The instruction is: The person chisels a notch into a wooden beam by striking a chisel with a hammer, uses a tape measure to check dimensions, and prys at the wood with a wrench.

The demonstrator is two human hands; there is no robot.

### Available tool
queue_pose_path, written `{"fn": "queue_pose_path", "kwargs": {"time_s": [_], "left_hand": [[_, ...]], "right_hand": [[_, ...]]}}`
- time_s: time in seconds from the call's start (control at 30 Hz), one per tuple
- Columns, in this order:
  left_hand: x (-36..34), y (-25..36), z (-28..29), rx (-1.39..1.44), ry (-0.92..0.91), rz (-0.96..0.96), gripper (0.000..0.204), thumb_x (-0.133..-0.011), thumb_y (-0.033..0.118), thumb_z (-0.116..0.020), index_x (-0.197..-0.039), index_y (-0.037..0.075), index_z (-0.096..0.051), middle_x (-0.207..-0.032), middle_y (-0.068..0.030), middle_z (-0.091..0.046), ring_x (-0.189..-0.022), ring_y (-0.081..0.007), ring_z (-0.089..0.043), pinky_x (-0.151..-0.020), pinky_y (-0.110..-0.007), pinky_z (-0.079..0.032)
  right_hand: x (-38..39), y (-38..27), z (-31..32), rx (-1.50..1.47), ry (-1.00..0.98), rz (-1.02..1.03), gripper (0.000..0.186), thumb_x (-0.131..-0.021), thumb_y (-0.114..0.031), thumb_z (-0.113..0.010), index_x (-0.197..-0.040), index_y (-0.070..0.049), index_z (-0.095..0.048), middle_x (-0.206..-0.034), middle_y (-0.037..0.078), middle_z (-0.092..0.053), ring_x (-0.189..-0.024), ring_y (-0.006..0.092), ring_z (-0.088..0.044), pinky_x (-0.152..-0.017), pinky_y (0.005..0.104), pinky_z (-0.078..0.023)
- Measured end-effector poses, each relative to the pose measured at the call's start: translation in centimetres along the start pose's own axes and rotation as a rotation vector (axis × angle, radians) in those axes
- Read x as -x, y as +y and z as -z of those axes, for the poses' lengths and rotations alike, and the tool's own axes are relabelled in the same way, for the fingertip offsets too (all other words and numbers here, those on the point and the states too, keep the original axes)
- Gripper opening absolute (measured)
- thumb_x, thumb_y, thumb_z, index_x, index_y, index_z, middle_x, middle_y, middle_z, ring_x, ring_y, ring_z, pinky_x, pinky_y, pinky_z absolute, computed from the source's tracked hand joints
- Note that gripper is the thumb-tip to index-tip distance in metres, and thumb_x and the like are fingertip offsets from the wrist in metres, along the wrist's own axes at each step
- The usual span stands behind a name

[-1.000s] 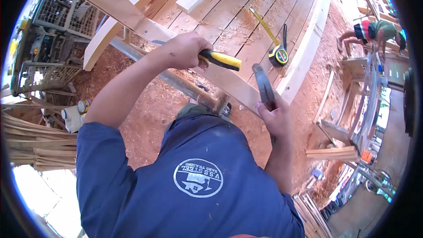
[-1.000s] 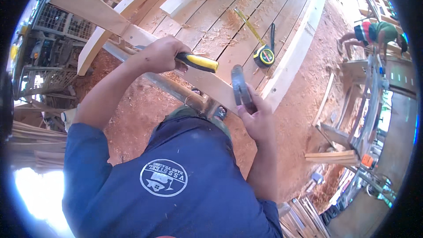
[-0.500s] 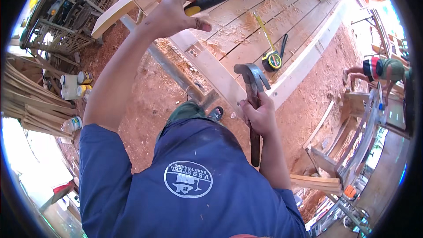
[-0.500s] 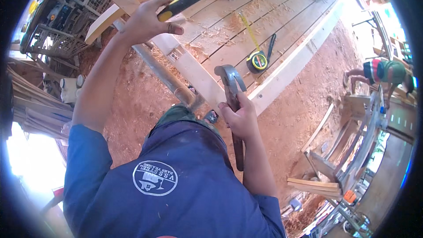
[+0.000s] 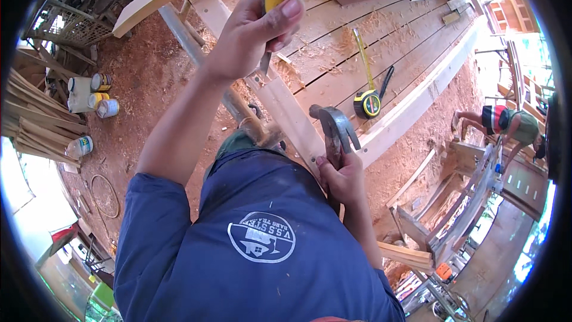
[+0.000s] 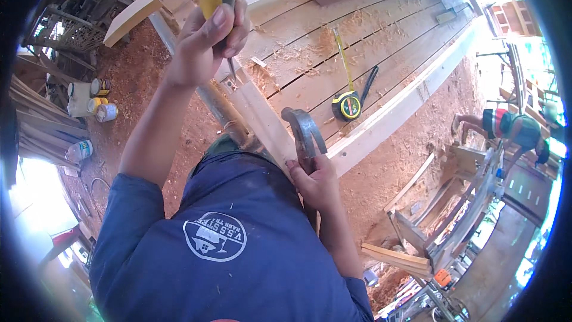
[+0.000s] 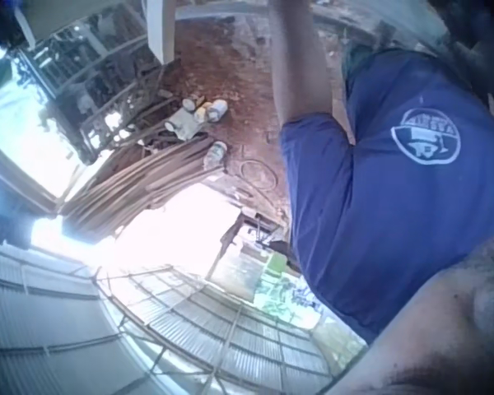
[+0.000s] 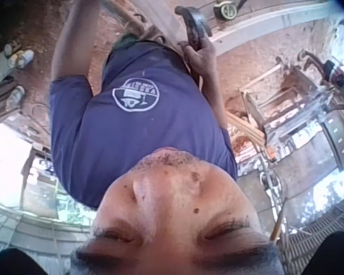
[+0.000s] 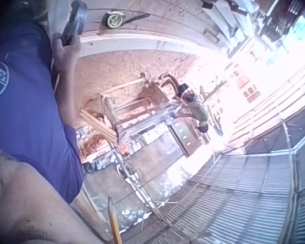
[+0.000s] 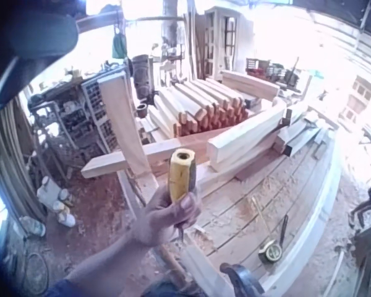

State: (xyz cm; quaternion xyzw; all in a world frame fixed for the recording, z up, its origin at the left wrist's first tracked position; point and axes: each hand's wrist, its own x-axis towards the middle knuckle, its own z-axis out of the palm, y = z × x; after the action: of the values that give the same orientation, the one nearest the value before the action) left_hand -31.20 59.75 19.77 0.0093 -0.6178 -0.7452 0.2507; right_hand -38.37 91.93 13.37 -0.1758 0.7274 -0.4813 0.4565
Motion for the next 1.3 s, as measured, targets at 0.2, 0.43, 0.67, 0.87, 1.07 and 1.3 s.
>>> {"fn": "queue_pose_path", "kwargs": {"time_s": [0.2,0.43,0.67,0.87,1.07,1.3], "left_hand": [[0.8,-1.1,-0.6,0.063,0.14,0.008,0.037,-0.104,0.041,-0.06,-0.085,0.011,-0.052,-0.067,0.0053,-0.042,-0.059,-0.004,-0.038,-0.054,-0.023,-0.031],[1.5,-1.3,-0.8,0.0,0.13,-0.015,0.038,-0.104,0.042,-0.061,-0.084,0.01,-0.053,-0.069,0.0054,-0.044,-0.061,-0.0044,-0.04,-0.056,-0.023,-0.032],[2.1,-0.8,-1.2,-0.049,0.132,-0.016,0.038,-0.102,0.042,-0.063,-0.087,0.009,-0.054,-0.07,0.0052,-0.045,-0.061,-0.0047,-0.041,-0.056,-0.023,-0.032],[2.9,-0.7,-0.9,0.097,0.187,-0.031,0.036,-0.102,0.039,-0.065,-0.085,0.009,-0.053,-0.069,0.0048,-0.044,-0.058,-0.0046,-0.038,-0.053,-0.023,-0.031],[2.7,-0.9,-1.0,0.03,0.116,-0.049,0.035,-0.101,0.038,-0.066,-0.086,0.008,-0.055,-0.068,0.0051,-0.044,-0.058,-0.0054,-0.039,-0.053,-0.024,-0.031],[3.9,-1.0,-1.0,-0.035,0.119,-0.005,0.048,-0.091,0.055,-0.073,-0.093,0.014,-0.047,-0.071,0.0029,-0.043,-0.062,-0.0044,-0.037,-0.055,-0.022,-0.027]], "right_hand": [[-0.1,-0.4,0.0,-0.005,-0.011,-0.041,0.036,-0.092,-0.011,-0.074,-0.125,-0.002,-0.063,-0.076,0.0,-0.062,-0.06,0.0084,-0.056,-0.051,0.0277,-0.046],[-0.2,-0.6,0.4,0.072,-0.052,-0.007,0.052,-0.092,-0.016,-0.074,-0.141,-0.005,-0.058,-0.075,0.001,-0.06,-0.057,0.0085,-0.055,-0.051,0.0291,-0.047],[-0.4,-0.7,1.2,0.258,-0.089,0.069,0.052,-0.093,-0.011,-0.072,-0.142,-0.003,-0.058,-0.084,0.002,-0.064,-0.074,0.009,-0.061,-0.065,0.0256,-0.049],[-2.0,-12.3,2.6,0.3,0.119,0.604,0.054,-0.092,0.004,-0.065,-0.145,0.002,-0.054,-0.115,0.009,-0.072,-0.104,0.0118,-0.067,-0.087,0.0285,-0.054],[-5.1,-22.8,1.1,0.198,0.089,1.016,0.05,-0.094,0.009,-0.062,-0.143,0.004,-0.055,-0.117,0.009,-0.071,-0.108,0.0134,-0.066,-0.096,0.0325,-0.056],[-5.7,-27.1,1.3,1.042,0.019,1.334,0.063,-0.084,0.006,-0.067,-0.145,-0.008,-0.059,-0.096,0.014,-0.074,-0.078,0.0184,-0.069,-0.073,0.0331,-0.055]]}}
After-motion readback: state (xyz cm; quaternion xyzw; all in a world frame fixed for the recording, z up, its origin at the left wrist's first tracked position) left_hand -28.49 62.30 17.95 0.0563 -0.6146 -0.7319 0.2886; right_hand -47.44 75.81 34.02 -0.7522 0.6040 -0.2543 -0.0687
